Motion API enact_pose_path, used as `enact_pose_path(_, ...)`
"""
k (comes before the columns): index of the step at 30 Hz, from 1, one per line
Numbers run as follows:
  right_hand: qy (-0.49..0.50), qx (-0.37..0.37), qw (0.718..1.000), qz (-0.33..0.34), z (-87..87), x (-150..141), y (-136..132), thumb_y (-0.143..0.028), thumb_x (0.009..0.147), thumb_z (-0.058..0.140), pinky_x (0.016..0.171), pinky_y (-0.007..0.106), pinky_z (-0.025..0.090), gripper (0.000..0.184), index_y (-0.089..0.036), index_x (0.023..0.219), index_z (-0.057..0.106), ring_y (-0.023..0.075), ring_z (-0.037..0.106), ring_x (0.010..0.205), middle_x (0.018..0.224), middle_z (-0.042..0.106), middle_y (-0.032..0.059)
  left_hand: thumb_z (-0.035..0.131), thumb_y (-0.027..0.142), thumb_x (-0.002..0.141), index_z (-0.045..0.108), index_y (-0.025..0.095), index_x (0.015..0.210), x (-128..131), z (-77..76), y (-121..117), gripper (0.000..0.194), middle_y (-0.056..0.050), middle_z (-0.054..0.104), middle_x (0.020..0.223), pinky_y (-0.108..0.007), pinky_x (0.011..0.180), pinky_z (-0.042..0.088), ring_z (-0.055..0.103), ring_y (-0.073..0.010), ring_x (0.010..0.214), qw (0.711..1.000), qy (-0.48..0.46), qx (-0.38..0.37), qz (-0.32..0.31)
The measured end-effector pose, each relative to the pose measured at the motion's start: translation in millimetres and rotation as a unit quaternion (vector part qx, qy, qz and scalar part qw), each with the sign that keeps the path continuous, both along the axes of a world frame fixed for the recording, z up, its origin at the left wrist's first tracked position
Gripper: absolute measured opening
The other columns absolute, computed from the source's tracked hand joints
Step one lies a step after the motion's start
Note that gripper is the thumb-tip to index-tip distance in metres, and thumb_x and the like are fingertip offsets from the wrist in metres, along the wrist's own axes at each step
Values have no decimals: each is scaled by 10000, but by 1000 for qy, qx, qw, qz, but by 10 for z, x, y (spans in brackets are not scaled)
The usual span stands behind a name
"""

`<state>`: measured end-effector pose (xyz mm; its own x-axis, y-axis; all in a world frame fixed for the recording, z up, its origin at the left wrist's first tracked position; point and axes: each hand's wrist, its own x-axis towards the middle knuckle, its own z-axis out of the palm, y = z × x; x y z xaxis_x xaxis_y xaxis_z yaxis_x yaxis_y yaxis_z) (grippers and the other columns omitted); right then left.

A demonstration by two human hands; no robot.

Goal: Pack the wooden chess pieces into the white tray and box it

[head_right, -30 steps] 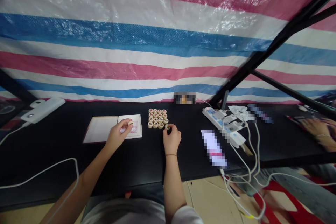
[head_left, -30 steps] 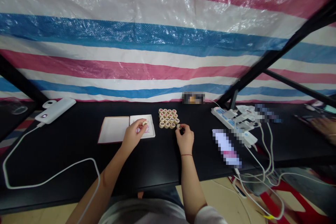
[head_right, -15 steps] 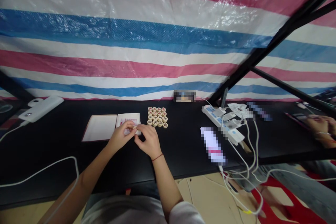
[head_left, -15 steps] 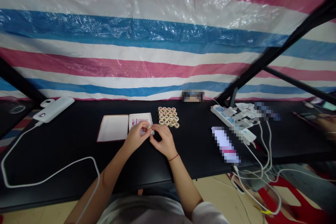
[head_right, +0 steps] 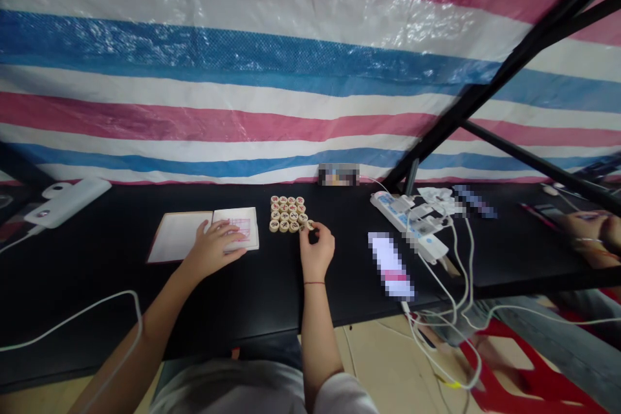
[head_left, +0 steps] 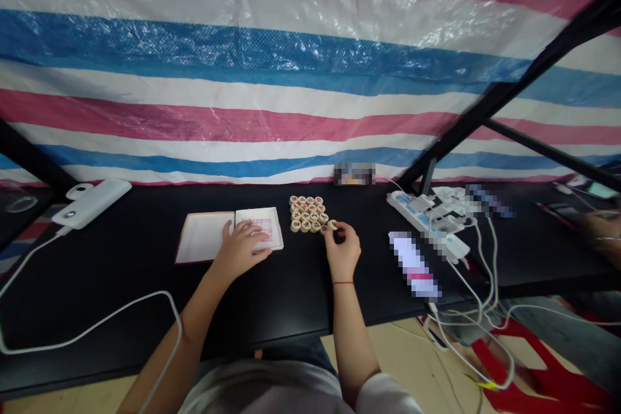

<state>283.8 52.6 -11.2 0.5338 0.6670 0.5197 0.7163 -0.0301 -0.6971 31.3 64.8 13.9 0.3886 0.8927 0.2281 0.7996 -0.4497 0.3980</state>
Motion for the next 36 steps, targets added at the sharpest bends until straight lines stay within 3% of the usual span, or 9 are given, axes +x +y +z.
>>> enact_pose_path(7,-60,-103,993,24,-155,61,6,-314,790,505,672,310,394,231,-196,902,669,215,537,736,834,671,72,652,324,798,745,295,866,-20,-53,6,118,-39,661,1154,-596,1057,243,544,-318,1128,999,7,-34,-9)
enact_pose_path(13,-57,-106,992,37,-189,61,47,-280,790,496,668,296,396,247,-194,940,672,188,532,705,886,672,70,662,346,786,744,328,860,-9,-104,11,112,-25,667,1135,-520,1032,309,545,-284,1113,1000,-7,-28,3)
enact_pose_path(20,-63,-5,998,28,-38,-37,8,-288,844,484,770,358,449,249,-157,985,642,210,557,793,981,647,114,692,390,758,725,308,888,0,-72,-6,157,-47,629,1188,-515,1033,298,524,-289,1136,1000,-13,-23,9)
enact_pose_path(23,-81,21,990,117,131,-274,4,-235,869,470,812,361,454,202,-173,961,639,219,567,858,931,656,96,661,425,778,705,280,853,-78,17,33,169,-47,609,1179,-464,1005,337,531,-268,1119,999,-27,1,17)
enact_pose_path(26,-126,-22,953,276,293,-616,109,-164,873,457,832,331,455,215,-202,951,654,207,582,880,910,673,68,545,381,855,675,246,841,-227,70,120,188,-46,621,1041,-365,921,399,567,-223,1026,996,-61,34,59)
enact_pose_path(29,-250,-144,876,387,401,-951,308,-140,863,485,851,319,437,204,-193,950,662,210,580,931,939,680,75,467,337,880,640,217,827,-382,75,197,217,-36,620,872,-296,817,410,588,-187,877,988,-65,40,134)
enact_pose_path(32,-360,-252,810,388,466,-1199,484,-189,870,505,857,339,413,194,-153,993,651,239,573,997,1030,664,126,460,347,877,608,211,776,-465,95,213,225,-9,621,756,-270,697,369,574,-164,743,983,-21,-32,182)
enact_pose_path(36,-388,-318,792,348,489,-1381,582,-232,862,506,871,380,390,261,-115,1061,627,273,567,1040,1079,647,178,460,446,880,580,205,705,-454,161,181,320,-2,651,713,-277,650,304,585,-168,718,974,31,-122,188)
